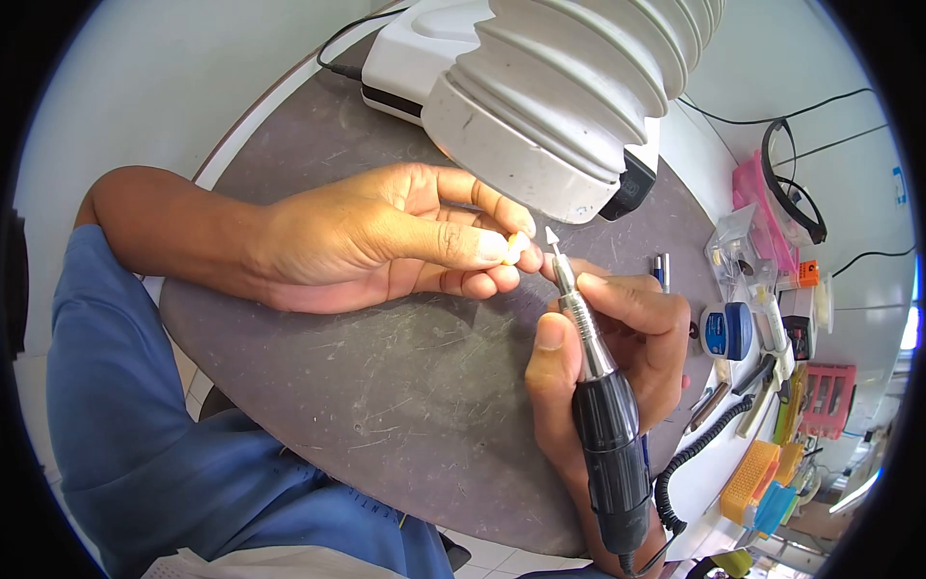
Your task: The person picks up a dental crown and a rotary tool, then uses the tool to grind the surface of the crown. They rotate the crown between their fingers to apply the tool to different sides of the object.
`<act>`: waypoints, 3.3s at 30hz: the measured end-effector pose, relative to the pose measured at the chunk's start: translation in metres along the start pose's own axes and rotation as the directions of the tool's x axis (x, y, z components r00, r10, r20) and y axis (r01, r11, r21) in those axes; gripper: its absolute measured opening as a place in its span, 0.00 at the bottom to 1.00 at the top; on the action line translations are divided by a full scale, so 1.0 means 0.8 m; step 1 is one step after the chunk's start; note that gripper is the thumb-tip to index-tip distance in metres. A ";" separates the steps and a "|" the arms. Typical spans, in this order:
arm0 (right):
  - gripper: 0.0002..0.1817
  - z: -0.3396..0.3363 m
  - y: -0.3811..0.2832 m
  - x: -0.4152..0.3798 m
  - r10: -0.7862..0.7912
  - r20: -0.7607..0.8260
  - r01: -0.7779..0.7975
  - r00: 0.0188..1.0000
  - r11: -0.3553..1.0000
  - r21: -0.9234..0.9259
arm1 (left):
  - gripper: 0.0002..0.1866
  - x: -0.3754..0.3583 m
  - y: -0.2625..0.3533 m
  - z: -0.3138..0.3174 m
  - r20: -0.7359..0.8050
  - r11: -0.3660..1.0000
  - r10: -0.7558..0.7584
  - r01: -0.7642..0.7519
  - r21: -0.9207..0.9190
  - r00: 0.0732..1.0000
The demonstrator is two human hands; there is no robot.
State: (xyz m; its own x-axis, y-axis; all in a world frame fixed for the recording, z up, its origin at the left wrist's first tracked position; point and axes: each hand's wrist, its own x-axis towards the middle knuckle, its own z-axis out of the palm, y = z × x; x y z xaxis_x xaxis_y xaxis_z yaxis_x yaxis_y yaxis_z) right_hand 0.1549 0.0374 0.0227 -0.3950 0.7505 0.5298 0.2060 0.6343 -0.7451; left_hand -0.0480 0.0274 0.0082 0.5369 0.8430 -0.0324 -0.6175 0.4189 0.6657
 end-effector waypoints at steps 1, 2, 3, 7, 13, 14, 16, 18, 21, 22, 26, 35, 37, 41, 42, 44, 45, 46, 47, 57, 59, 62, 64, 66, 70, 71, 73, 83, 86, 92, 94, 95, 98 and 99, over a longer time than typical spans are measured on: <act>0.15 0.000 -0.002 -0.001 0.009 0.022 -0.009 1.000 1.000 0.005 | 0.12 0.000 0.000 0.000 0.000 1.000 0.000 0.000 0.000 1.000; 0.15 0.000 -0.003 -0.002 0.017 0.043 -0.018 0.999 1.000 0.010 | 0.12 0.000 0.000 0.001 -0.006 1.000 0.007 -0.007 0.019 1.000; 0.15 -0.001 -0.001 -0.002 0.018 0.043 -0.018 0.999 1.000 0.010 | 0.12 -0.001 0.001 0.002 -0.013 0.999 0.014 -0.014 0.038 1.000; 0.16 -0.002 0.003 -0.002 -0.084 0.084 0.078 0.993 0.995 0.068 | 0.11 -0.002 0.001 0.005 -0.053 0.999 0.017 -0.015 0.050 0.998; 0.16 0.004 0.003 -0.003 -0.146 0.092 0.137 0.985 0.986 0.096 | 0.10 -0.001 0.002 0.003 -0.015 0.997 -0.008 0.009 0.072 1.000; 0.16 0.004 0.003 -0.003 -0.133 0.094 0.125 0.987 0.988 0.088 | 0.10 -0.001 0.002 0.002 -0.012 0.997 -0.008 0.009 0.071 1.000; 0.16 0.004 0.004 -0.003 -0.138 0.093 0.130 0.986 0.987 0.094 | 0.10 -0.001 0.001 0.002 -0.009 0.997 -0.009 0.009 0.071 1.000; 0.16 0.004 0.004 -0.003 -0.144 0.093 0.134 0.985 0.986 0.099 | 0.10 -0.001 0.001 0.002 -0.027 0.997 -0.003 0.006 0.083 1.000; 0.15 0.003 0.004 -0.003 -0.158 0.112 0.154 0.981 0.987 0.046 | 0.11 -0.001 0.001 0.001 -0.021 0.998 -0.001 0.002 0.066 1.000; 0.15 0.004 0.006 -0.002 -0.175 0.102 0.169 0.979 0.984 0.060 | 0.11 -0.001 0.001 0.001 -0.021 0.998 -0.002 0.003 0.066 1.000; 0.15 0.000 0.007 -0.002 -0.191 0.130 0.189 0.973 0.982 0.028 | 0.11 -0.001 0.002 0.003 -0.033 0.998 0.004 -0.001 0.071 0.999; 0.14 -0.003 0.000 0.000 0.019 0.051 -0.019 0.999 1.000 0.009 | 0.11 0.000 0.002 0.001 -0.007 0.998 0.025 -0.025 0.055 1.000; 0.15 -0.006 0.001 -0.001 -0.007 0.076 0.003 0.997 0.998 0.059 | 0.12 0.000 0.002 0.001 -0.009 0.998 0.016 -0.015 0.056 1.000; 0.15 -0.005 0.000 -0.001 0.005 0.066 -0.010 0.998 0.997 0.079 | 0.14 -0.001 0.004 0.005 -0.021 0.996 0.009 -0.007 0.090 1.000; 0.15 -0.005 -0.001 -0.001 0.003 0.070 -0.008 0.998 0.997 0.076 | 0.15 -0.001 0.004 0.006 -0.023 0.996 0.007 -0.005 0.093 1.000; 0.15 -0.006 0.000 -0.001 0.000 0.073 -0.005 0.997 0.997 0.074 | 0.16 -0.002 0.003 0.005 -0.022 0.997 0.003 -0.001 0.080 1.000; 0.15 -0.006 0.000 -0.001 -0.019 0.080 0.015 0.997 0.998 0.058 | 0.16 -0.002 0.003 0.004 -0.021 0.998 -0.002 0.003 0.067 1.000; 0.15 -0.007 0.001 -0.002 -0.038 0.088 0.034 0.995 0.999 0.042 | 0.16 -0.003 0.003 0.004 -0.021 0.998 -0.002 0.004 0.066 1.000; 0.15 -0.007 0.001 -0.002 -0.037 0.088 0.034 0.995 0.999 0.042 | 0.17 -0.003 0.004 0.003 -0.030 0.997 -0.019 0.021 0.071 0.999; 0.14 -0.002 0.010 -0.001 -0.190 0.064 0.189 0.980 0.982 0.024 | 0.18 -0.004 0.005 0.003 -0.054 0.995 -0.038 0.043 0.090 0.998; 0.14 -0.001 0.009 -0.001 -0.195 0.072 0.194 0.978 0.981 0.023 | 0.18 -0.004 0.004 0.003 -0.051 0.995 -0.036 0.041 0.089 0.998; 0.14 0.000 0.008 -0.001 -0.186 0.070 0.185 0.980 0.983 0.020 | 0.18 -0.004 0.005 0.003 -0.051 0.995 -0.037 0.041 0.086 0.998; 0.14 0.000 0.009 -0.001 -0.177 0.047 0.175 0.983 0.984 0.043 | 0.18 -0.004 0.005 0.003 -0.055 0.995 -0.039 0.044 0.084 0.998; 0.14 0.000 0.009 -0.002 -0.171 0.049 0.169 0.984 0.985 0.041 | 0.17 -0.004 0.004 0.003 -0.053 0.995 -0.031 0.036 0.090 0.998; 0.14 0.001 0.009 0.000 -0.183 0.066 0.181 0.981 0.983 0.029 | 0.16 -0.005 0.005 0.004 -0.071 0.995 -0.041 0.047 0.088 0.997; 0.14 0.001 0.009 0.000 -0.182 0.067 0.181 0.981 0.983 0.030 | 0.16 -0.004 0.003 0.003 -0.057 0.996 -0.031 0.035 0.083 0.998; 0.14 0.002 0.010 0.000 -0.199 0.062 0.199 0.978 0.980 0.003 | 0.16 -0.004 0.002 0.002 -0.042 0.996 -0.020 0.023 0.081 0.999; 0.15 0.002 0.011 -0.002 -0.174 0.076 0.171 0.982 0.984 0.045 | 0.15 -0.002 0.001 0.001 -0.029 0.997 -0.022 0.024 0.069 0.999; 0.15 0.003 0.010 -0.003 -0.096 0.031 0.094 0.995 0.993 0.076 | 0.15 -0.003 0.002 0.003 -0.033 0.996 -0.019 0.022 0.084 0.999; 0.14 0.003 0.010 -0.003 -0.106 0.042 0.103 0.993 0.993 0.064 | 0.14 -0.002 0.002 0.003 -0.039 0.994 -0.018 0.022 0.105 0.999; 0.14 0.002 0.011 -0.003 -0.130 0.048 0.127 0.990 0.990 0.066 | 0.14 -0.002 0.002 0.003 -0.038 0.994 -0.014 0.018 0.111 0.999; 0.14 0.001 0.012 -0.003 -0.129 0.047 0.126 0.991 0.990 0.066 | 0.14 -0.003 0.002 0.003 -0.041 0.994 -0.017 0.021 0.108 0.999; 0.14 0.000 0.013 -0.002 -0.167 0.090 0.163 0.982 0.985 0.058 | 0.14 -0.003 0.002 0.003 -0.043 0.994 -0.023 0.027 0.102 0.999; 0.14 0.001 0.012 -0.004 -0.123 0.059 0.119 0.991 0.990 0.073 | 0.14 -0.003 0.002 0.003 -0.042 0.995 -0.026 0.030 0.098 0.999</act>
State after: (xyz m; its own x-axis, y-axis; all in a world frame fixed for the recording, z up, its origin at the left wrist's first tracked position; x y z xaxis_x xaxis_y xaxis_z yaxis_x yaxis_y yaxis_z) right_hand 0.1574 0.0410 0.0139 -0.4697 0.6544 0.5926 0.0921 0.7039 -0.7043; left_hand -0.0489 0.0255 0.0112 0.5283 0.8452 -0.0812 -0.5419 0.4093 0.7341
